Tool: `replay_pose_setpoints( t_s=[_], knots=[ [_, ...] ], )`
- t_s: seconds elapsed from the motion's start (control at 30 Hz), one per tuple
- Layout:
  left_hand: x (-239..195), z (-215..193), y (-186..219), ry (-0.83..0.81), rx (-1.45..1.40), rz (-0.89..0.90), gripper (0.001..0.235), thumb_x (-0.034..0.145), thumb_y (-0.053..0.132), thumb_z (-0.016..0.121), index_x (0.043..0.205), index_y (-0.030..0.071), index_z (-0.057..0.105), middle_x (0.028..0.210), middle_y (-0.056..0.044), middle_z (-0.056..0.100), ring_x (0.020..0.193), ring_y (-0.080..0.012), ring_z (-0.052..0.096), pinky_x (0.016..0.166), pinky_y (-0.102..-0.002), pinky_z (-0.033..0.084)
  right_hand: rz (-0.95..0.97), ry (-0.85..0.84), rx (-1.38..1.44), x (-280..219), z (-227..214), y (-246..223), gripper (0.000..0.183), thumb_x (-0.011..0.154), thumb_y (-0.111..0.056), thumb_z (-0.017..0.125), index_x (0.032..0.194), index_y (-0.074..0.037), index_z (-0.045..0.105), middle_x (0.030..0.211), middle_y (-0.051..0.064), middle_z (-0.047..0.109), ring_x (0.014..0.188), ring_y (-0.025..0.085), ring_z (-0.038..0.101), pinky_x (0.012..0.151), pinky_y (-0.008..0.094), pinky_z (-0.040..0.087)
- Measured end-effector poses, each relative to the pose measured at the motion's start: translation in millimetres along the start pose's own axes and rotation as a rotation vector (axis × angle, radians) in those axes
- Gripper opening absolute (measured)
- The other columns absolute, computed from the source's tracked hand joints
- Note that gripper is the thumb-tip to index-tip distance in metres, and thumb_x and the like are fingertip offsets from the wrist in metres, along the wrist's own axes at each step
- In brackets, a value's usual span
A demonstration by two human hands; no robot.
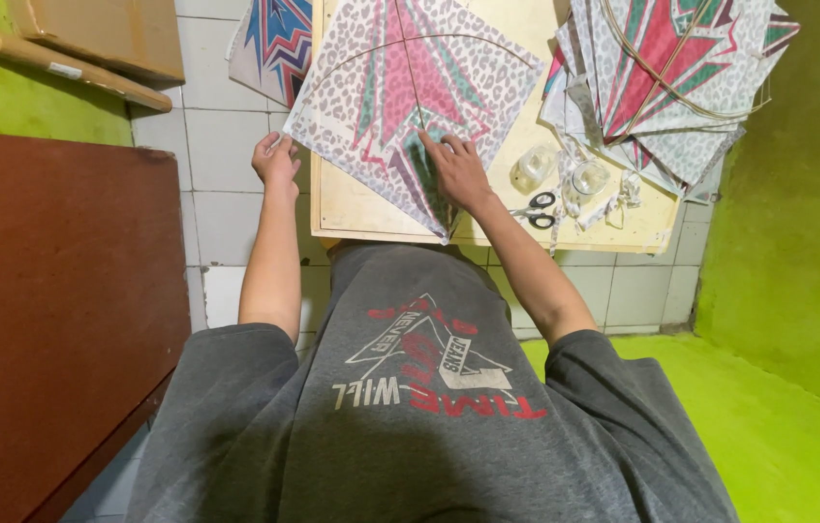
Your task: Assembling kites by securing the paper covering to the bamboo frame using adhesive tape.
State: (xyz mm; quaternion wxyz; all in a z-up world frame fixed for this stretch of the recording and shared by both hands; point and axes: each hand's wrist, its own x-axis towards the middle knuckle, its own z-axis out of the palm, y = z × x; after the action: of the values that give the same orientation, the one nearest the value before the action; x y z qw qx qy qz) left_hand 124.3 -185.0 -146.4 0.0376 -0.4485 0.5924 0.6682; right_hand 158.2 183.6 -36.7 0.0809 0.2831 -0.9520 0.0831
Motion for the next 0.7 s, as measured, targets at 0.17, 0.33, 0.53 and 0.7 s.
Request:
replay_pose_setpoints(
  t_s=[0.17,0.33,0.53,0.7],
  knots=[
    [-10,-2,4,-0.013,0.004,-0.023,0.050,0.092,0.025,0.081,0.135,0.013,0.057,0.113,-0.006,0.071,0.095,-0.0161,0.077,0.090,-0.049,0.059,0.018,0.050,0.022,6,1,-4,0.065,0.091,-0.006,0.040,0.157,-0.008,0.043,0.105,0.005,0.068,0.116,0.022,0.059,0.087,0.035,0.043],
    [-17,-5,-4,-0.007,0.024,-0.032,0.050,0.093,0.026,0.079,0.135,0.014,0.056,0.112,-0.005,0.072,0.099,-0.0172,0.076,0.087,-0.045,0.059,0.050,0.026,0.037,5,10,-9,0.065,0.093,-0.010,0.042,0.158,-0.011,0.041,0.109,0.004,0.070,0.119,0.022,0.058,0.087,0.036,0.044],
    [-29,-10,-28,0.128,0.109,0.031,0.040,0.090,0.027,0.076,0.126,0.018,0.062,0.104,-0.004,0.074,0.092,-0.0147,0.075,0.072,-0.033,0.060,0.189,-0.071,0.219,-10,36,-4,0.076,0.090,-0.007,0.054,0.162,-0.011,0.032,0.122,0.008,0.071,0.128,0.027,0.053,0.099,0.044,0.042],
    [-55,-20,-50,0.265,0.241,0.108,0.032,0.086,0.029,0.077,0.117,0.024,0.069,0.097,-0.001,0.078,0.094,-0.0172,0.076,0.078,-0.033,0.061,0.212,-0.028,0.216,-7,19,-10,0.069,0.093,-0.005,0.053,0.160,-0.010,0.036,0.117,0.010,0.071,0.127,0.027,0.054,0.098,0.044,0.044]
  ],
)
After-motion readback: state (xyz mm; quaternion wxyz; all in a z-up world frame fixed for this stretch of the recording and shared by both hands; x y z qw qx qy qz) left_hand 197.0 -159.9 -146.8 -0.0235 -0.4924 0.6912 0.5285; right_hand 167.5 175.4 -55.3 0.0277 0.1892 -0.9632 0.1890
